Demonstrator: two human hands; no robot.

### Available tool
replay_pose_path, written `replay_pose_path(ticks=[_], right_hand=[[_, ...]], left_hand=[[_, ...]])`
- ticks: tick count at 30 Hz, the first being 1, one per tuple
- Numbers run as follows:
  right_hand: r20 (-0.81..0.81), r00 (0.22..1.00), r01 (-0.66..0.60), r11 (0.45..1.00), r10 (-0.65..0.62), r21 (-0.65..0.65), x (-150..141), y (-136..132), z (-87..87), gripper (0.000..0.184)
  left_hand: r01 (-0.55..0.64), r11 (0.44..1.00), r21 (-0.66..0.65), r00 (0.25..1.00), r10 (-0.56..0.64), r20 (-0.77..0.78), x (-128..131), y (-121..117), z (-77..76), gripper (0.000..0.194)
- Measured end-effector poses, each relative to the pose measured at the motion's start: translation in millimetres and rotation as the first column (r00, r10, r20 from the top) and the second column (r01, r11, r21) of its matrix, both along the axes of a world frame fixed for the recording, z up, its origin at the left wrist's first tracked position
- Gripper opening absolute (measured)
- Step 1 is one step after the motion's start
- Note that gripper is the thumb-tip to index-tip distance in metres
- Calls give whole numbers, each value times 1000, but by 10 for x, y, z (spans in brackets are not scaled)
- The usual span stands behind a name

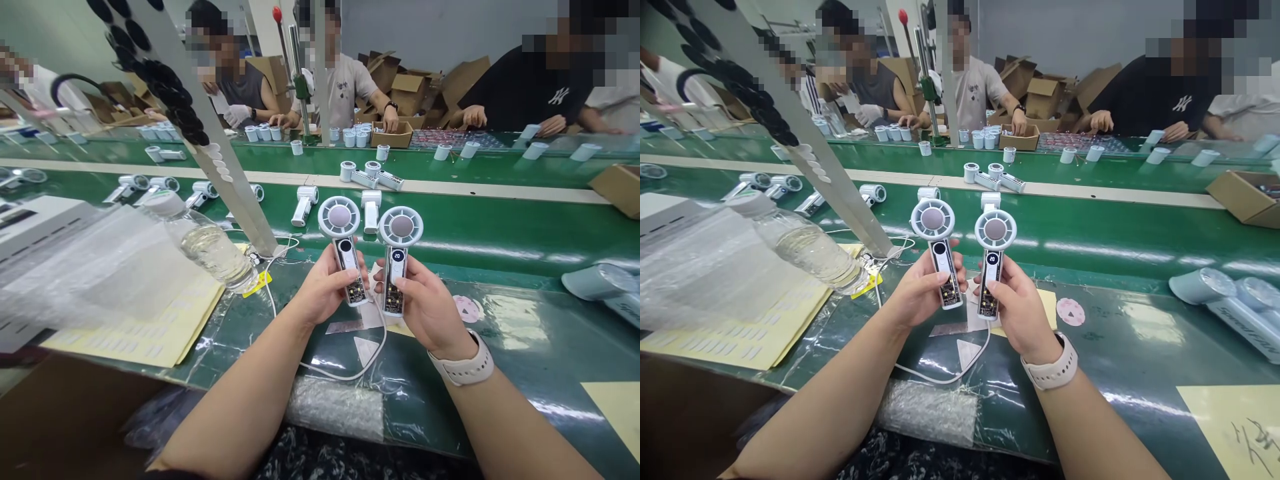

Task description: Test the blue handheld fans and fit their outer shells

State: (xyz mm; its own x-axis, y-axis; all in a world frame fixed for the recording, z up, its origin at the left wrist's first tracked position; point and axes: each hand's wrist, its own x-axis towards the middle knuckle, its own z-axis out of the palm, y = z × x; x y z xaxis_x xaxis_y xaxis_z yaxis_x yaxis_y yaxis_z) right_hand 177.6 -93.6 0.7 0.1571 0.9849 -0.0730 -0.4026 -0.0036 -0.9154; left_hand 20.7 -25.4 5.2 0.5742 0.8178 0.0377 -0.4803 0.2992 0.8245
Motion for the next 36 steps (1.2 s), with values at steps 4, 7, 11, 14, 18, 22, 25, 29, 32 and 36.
replay_pose_path(ticks=[4,7,11,14,18,22,25,29,32,36], right_hand=[[-15,999,-37,999,37,1,2,-2,-15,28],[-38,999,-29,1000,29,-8,-6,6,-25,30],[-56,998,-8,1000,7,-29,-16,24,-42,29],[-53,998,32,997,-35,-70,-24,33,-59,26],[-9,1000,22,999,-22,-34,-42,25,-62,26],[-26,998,-57,998,57,12,-56,3,-46,29],[-36,999,-32,999,32,17,-62,-2,-36,28],[-79,997,-4,1000,2,-25,-54,13,-27,29],[-77,997,-7,999,5,-33,-33,28,-27,30],[-70,997,-45,999,44,-9,-16,38,-30,24]], left_hand=[[-31,999,-17,999,31,-17,8,-4,3,48],[-28,999,-17,1000,28,-12,13,-15,9,48],[-47,999,-26,998,47,-29,32,-2,-3,49],[-109,992,-59,993,106,-51,41,28,-20,45],[-116,992,-44,992,114,-51,28,41,-27,46],[-38,999,10,998,38,-46,27,37,-47,46],[-33,999,-25,998,31,-60,35,51,-70,44],[-37,998,-42,998,34,-59,31,67,-69,44],[-94,996,3,988,93,-127,32,66,-57,40],[-121,992,37,976,125,-176,52,51,-60,38]])
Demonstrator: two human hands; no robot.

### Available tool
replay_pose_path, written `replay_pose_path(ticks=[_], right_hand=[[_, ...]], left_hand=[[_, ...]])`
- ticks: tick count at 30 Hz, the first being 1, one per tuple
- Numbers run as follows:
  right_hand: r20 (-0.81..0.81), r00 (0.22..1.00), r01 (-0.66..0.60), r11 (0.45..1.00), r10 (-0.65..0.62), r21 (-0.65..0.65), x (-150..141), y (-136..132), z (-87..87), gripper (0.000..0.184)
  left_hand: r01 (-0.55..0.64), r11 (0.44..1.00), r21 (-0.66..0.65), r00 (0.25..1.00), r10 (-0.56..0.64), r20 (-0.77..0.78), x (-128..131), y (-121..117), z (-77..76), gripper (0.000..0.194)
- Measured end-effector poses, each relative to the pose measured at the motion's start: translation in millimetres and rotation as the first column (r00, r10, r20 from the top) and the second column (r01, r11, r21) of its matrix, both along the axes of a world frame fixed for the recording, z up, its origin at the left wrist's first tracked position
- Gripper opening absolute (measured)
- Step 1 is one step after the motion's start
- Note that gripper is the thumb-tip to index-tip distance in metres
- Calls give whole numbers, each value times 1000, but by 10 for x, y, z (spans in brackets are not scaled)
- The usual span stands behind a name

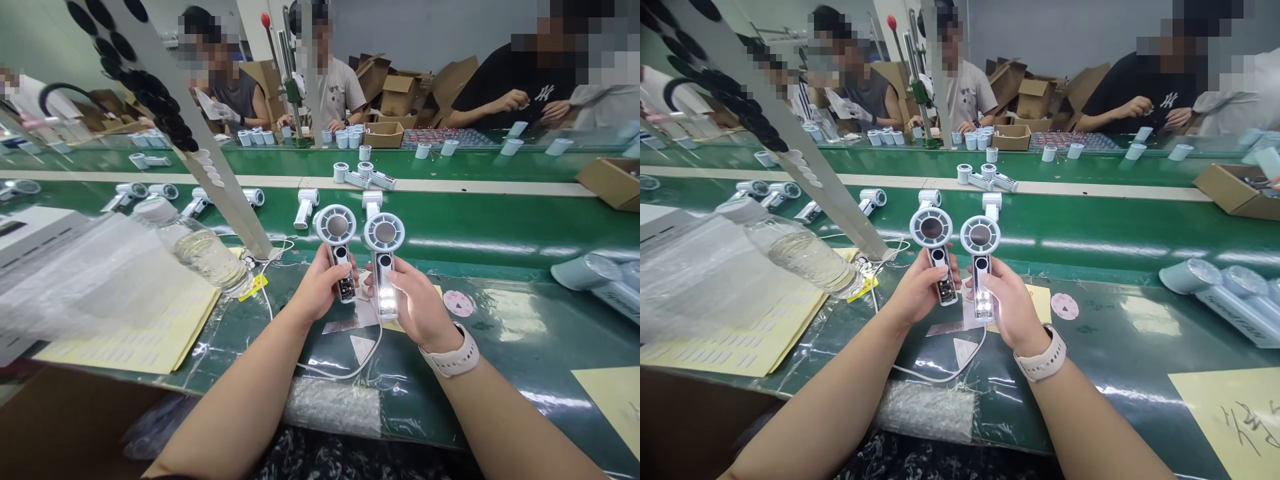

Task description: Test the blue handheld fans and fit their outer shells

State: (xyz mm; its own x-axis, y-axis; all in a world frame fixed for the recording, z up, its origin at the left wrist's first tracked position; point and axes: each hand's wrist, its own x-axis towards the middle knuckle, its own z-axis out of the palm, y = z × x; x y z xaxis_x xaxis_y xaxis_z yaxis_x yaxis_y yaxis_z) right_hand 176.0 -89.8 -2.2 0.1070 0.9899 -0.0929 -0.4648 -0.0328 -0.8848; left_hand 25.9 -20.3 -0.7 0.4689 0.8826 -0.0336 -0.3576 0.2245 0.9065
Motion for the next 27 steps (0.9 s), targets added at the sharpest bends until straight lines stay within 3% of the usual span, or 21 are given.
replay_pose_path(ticks=[12,19,23,27], right_hand=[[8,998,63,998,-63,1,-33,-10,53,22],[24,996,89,994,-87,-58,17,-6,42,19],[-93,993,69,996,-74,-56,48,11,-1,29],[-181,983,4,998,-16,-64,33,0,10,37]], left_hand=[[17,1000,26,1000,-18,18,1,1,7,34],[-55,996,67,992,62,-111,-6,29,-81,45],[-82,996,43,989,87,-123,4,7,-105,47],[-4,1000,2,1000,4,-14,3,-23,-66,44]])
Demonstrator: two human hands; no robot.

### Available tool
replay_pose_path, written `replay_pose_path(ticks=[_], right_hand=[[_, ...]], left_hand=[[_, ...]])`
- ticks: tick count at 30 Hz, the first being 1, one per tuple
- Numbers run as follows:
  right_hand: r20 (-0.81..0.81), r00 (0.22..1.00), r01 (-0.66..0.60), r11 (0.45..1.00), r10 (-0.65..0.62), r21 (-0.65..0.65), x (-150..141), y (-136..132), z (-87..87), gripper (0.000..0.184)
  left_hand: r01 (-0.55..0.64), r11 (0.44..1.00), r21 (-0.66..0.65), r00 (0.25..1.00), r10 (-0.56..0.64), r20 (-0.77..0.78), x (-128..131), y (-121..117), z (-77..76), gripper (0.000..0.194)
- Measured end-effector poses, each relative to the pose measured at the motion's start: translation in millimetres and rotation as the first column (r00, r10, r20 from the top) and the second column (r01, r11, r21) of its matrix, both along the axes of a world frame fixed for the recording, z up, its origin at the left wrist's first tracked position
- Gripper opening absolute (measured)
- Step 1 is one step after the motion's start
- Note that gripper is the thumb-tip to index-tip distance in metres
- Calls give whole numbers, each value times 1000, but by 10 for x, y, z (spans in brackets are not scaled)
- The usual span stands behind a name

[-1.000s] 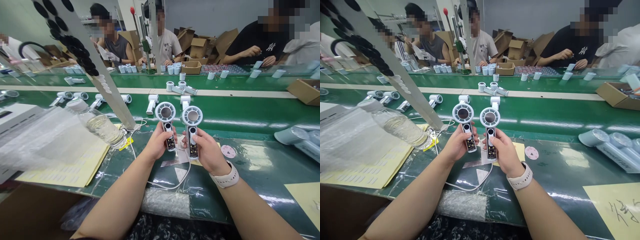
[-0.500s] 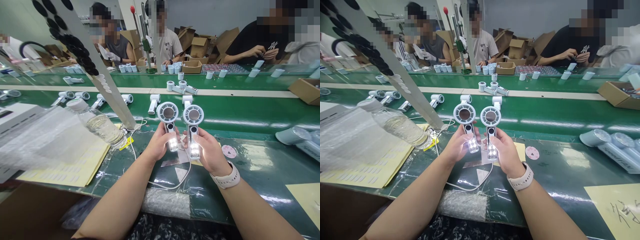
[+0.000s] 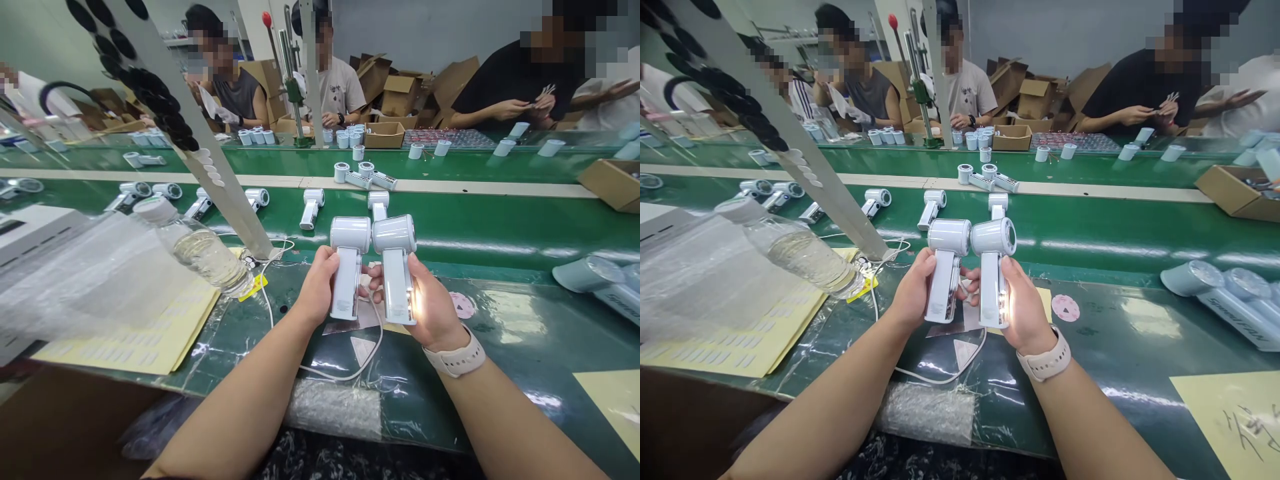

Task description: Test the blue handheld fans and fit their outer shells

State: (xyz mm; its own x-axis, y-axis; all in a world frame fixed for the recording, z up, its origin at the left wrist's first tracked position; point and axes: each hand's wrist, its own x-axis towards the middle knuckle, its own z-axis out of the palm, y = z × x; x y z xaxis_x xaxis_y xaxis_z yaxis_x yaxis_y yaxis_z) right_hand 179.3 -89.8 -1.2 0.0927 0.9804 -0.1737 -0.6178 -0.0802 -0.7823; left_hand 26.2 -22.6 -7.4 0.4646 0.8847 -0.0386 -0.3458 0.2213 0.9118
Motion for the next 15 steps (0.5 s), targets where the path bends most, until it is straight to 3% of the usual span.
replay_pose_path(ticks=[7,15], right_hand=[[105,994,-12,994,1,108,-5,-41,20,31],[6,997,80,995,-81,58,64,16,23,20]], left_hand=[[68,993,97,993,-77,88,-62,-28,52,46],[105,994,11,988,-105,117,-58,-31,120,61]])
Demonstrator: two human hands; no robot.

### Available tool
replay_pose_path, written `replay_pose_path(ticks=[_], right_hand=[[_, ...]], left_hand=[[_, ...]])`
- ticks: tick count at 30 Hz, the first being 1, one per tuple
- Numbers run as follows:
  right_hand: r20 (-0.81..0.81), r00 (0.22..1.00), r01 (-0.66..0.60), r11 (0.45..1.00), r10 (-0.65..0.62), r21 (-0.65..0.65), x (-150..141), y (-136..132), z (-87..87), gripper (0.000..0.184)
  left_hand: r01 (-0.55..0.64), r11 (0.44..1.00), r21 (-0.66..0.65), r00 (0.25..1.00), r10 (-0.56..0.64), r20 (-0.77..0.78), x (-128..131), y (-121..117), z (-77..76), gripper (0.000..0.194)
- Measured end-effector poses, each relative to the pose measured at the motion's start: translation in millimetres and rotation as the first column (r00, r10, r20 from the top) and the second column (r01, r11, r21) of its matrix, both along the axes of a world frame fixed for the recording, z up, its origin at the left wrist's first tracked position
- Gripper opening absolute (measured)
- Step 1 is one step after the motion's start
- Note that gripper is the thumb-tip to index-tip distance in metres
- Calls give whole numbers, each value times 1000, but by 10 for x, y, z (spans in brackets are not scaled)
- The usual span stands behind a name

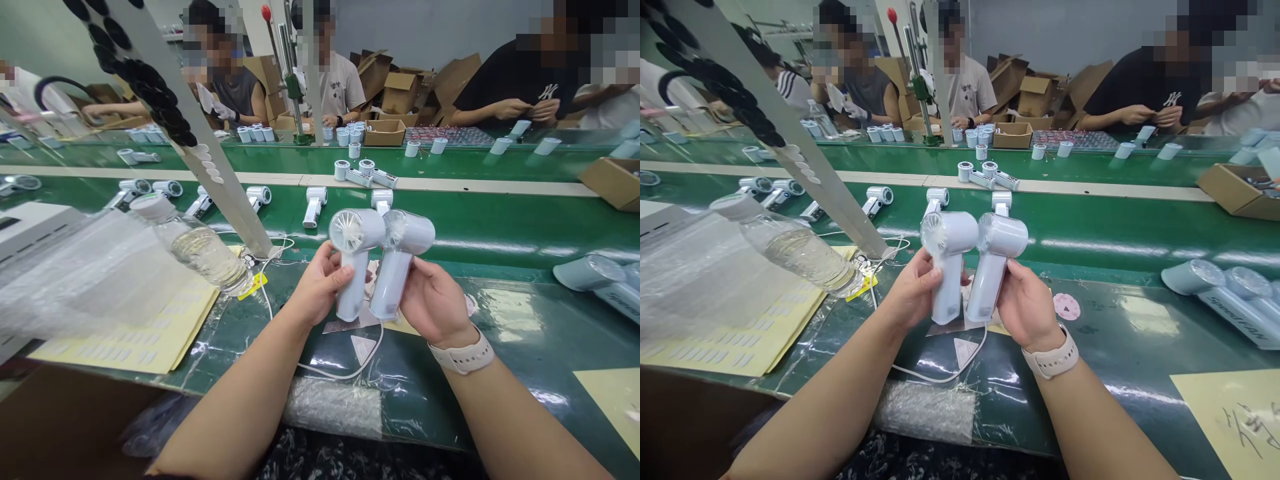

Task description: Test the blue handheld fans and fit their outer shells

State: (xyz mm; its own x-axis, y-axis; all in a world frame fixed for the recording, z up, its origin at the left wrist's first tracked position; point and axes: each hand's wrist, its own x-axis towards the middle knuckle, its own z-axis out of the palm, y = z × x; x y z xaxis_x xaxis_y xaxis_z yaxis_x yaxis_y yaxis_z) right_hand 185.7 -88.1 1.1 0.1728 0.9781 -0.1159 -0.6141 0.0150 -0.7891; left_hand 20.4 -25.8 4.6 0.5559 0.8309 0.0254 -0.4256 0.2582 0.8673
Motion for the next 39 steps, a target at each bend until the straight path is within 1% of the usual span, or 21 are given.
replay_pose_path(ticks=[3,6,9,12,14,16,18,20,23,26,31,37,39], right_hand=[[30,996,-85,996,85,-12,34,4,6,26],[33,989,-144,989,146,-45,18,-16,38,30],[1,991,-134,990,135,-39,-34,-41,91,29],[-46,995,-88,996,88,3,-65,-56,136,20],[-24,998,-63,997,64,38,-56,-61,147,16],[47,997,-58,997,56,55,-25,-64,139,16],[109,993,-49,998,45,42,15,-64,120,19],[126,992,-15,1000,12,21,50,-63,102,22],[87,994,69,998,-70,9,64,-58,99,23],[27,992,124,992,-124,-6,40,-52,119,21],[28,989,148,989,-147,-7,2,-28,113,19],[97,989,109,993,-112,38,22,-12,29,20],[92,989,107,993,-112,55,26,-16,16,20]], left_hand=[[79,995,-67,996,-82,-43,-8,2,9,64],[103,991,-87,992,-109,-68,2,0,-13,63],[83,990,-112,992,-92,-85,20,3,-25,59],[63,985,-160,997,-70,-40,20,16,-7,45],[63,985,-159,998,-60,20,12,24,13,33],[69,986,-149,996,-61,60,6,27,28,30],[71,986,-148,996,-62,65,7,27,34,35],[54,990,-133,998,-47,50,12,27,30,43],[21,997,-80,1000,-21,-3,14,28,16,50],[30,998,-59,998,-33,-46,5,28,5,52],[26,997,-67,999,-30,-45,-5,20,0,60],[2,999,-50,998,-5,-67,-4,17,4,56],[-2,998,-57,997,-2,-80,-3,19,8,53]])
